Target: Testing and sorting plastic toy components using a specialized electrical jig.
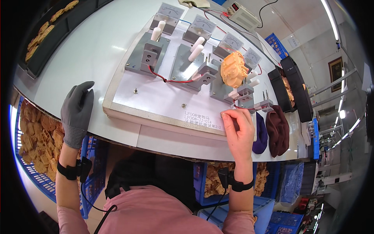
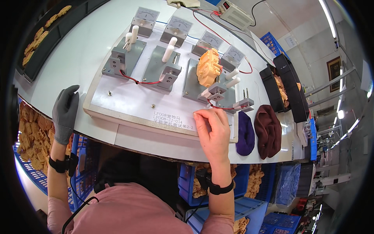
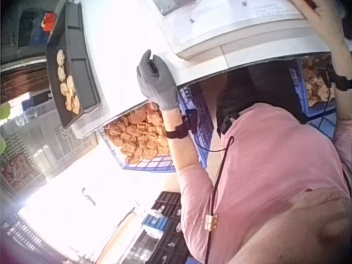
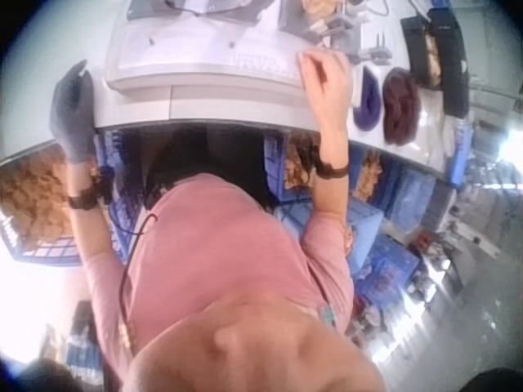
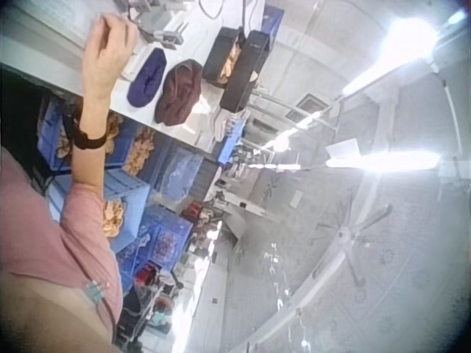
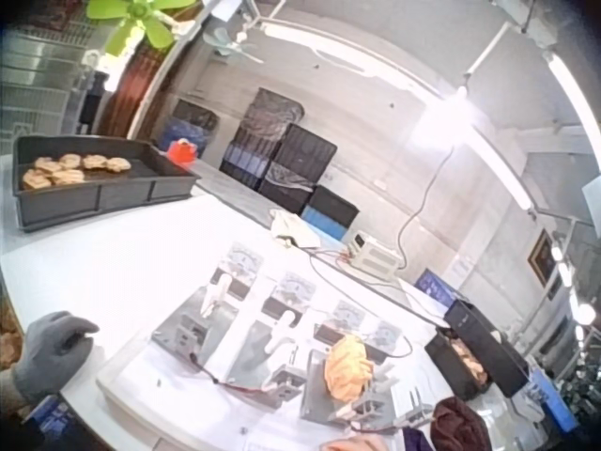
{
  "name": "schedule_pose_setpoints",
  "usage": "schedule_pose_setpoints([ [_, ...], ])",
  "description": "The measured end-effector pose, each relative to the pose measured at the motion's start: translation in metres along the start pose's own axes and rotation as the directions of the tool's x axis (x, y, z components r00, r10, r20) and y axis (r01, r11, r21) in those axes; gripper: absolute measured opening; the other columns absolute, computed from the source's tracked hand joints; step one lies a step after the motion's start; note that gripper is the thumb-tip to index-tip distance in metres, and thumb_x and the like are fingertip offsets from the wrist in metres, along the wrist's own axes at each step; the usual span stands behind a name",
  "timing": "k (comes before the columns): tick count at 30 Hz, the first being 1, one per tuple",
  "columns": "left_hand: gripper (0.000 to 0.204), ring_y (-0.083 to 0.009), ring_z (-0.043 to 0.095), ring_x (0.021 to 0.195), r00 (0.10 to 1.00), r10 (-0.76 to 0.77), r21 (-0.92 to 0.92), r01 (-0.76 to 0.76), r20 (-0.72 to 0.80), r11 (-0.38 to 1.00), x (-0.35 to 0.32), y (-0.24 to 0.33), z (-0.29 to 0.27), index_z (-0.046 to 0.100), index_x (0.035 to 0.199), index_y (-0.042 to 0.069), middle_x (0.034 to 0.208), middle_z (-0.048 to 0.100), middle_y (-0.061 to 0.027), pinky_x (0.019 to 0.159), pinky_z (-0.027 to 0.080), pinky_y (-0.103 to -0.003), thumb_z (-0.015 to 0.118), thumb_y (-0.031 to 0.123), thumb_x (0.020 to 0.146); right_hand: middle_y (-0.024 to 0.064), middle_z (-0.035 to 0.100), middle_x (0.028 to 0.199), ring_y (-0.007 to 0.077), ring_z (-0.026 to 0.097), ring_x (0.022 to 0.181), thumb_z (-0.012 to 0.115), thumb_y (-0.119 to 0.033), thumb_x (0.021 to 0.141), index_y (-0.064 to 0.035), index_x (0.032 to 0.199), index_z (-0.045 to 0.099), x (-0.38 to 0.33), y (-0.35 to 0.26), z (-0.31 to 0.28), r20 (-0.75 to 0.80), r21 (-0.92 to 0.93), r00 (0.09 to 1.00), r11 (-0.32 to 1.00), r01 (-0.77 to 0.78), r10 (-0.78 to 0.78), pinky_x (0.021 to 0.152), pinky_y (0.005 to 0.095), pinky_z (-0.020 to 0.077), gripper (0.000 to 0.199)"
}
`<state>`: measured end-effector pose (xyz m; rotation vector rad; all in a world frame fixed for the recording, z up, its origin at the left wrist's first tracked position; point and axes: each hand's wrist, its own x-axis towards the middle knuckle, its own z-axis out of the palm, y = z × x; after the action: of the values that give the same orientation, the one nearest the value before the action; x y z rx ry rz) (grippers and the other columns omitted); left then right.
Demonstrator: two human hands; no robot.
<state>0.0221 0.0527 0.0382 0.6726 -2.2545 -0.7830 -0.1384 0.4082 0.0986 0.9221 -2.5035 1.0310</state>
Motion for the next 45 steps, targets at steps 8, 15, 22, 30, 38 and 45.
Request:
schedule_pose_setpoints([
  [8,0.024,-0.0149,0.058,0.073,1.000,-0.013,-0.014,0.014,0.001,1.000,0.000,-0.001,0.001,0.068,0.115,0.008,0.087,0.063,-0.0071,0.071,0.048,-0.028,0.062,0.009,0.092,0.0085,0.060,0.090,0.0224,0.059,0.081,0.071,-0.011,0.092,-0.0023,0.096,0.069,0.000,0.001,0.000,-0.001,-0.022,1.000,1.000,0.019,-0.019,0.071,0.0320,0.0491,0.010],
  [15,0.023,-0.0153,0.057,0.073,1.000,-0.006,-0.006,0.006,-0.003,1.000,0.000,0.000,0.000,0.068,0.115,0.007,0.087,0.063,-0.0075,0.071,0.048,-0.029,0.062,0.009,0.092,0.0088,0.060,0.090,0.0232,0.060,0.082,0.071,-0.010,0.091,-0.0027,0.096,0.068,0.000,0.000,-0.001,0.012,-0.017,1.000,1.000,0.008,-0.007,0.073,0.0327,0.0494,0.009],
  [22,0.023,-0.0157,0.057,0.072,1.000,0.015,0.004,-0.015,-0.005,1.000,0.000,0.000,0.000,0.068,0.115,0.007,0.087,0.063,-0.0079,0.070,0.047,-0.029,0.061,0.009,0.092,0.0090,0.061,0.091,0.0239,0.060,0.084,0.070,-0.010,0.091,-0.0029,0.096,0.068,0.000,0.000,-0.002,0.029,-0.014,1.000,1.000,0.003,-0.002,0.075,0.0334,0.0493,0.009],
  [30,0.022,-0.0155,0.057,0.072,1.000,0.024,-0.011,-0.024,-0.004,1.000,0.000,-0.001,0.000,0.068,0.114,0.007,0.087,0.063,-0.0080,0.070,0.047,-0.029,0.061,0.009,0.093,0.0098,0.060,0.089,0.0240,0.059,0.082,0.069,-0.009,0.092,-0.0009,0.096,0.066,0.005,-0.003,-0.003,0.053,-0.008,0.998,0.999,-0.038,0.038,0.075,0.0326,0.0483,0.010],
  [38,0.024,-0.0147,0.057,0.072,0.999,0.045,-0.040,-0.046,-0.030,0.998,-0.002,-0.011,0.003,0.068,0.115,0.008,0.086,0.062,-0.0082,0.070,0.048,-0.028,0.063,0.008,0.092,0.0091,0.060,0.088,0.0218,0.058,0.081,0.069,-0.010,0.091,-0.0006,0.097,0.066,0.004,0.000,-0.003,0.027,0.055,0.998,0.997,-0.051,0.050,0.074,0.0318,0.0479,0.011],
  [45,0.037,-0.0131,0.058,0.092,0.957,0.287,-0.205,-0.272,0.044,0.940,0.027,0.074,-0.031,0.063,0.126,0.007,0.104,0.061,-0.0041,0.080,0.047,-0.028,0.065,0.003,0.089,0.0060,0.062,0.100,0.0135,0.059,0.087,0.074,-0.016,0.090,-0.0103,0.127,0.055,0.010,0.009,0.008,-0.260,0.348,0.952,0.936,-0.063,0.161,0.082,0.0301,0.0474,0.042],
])
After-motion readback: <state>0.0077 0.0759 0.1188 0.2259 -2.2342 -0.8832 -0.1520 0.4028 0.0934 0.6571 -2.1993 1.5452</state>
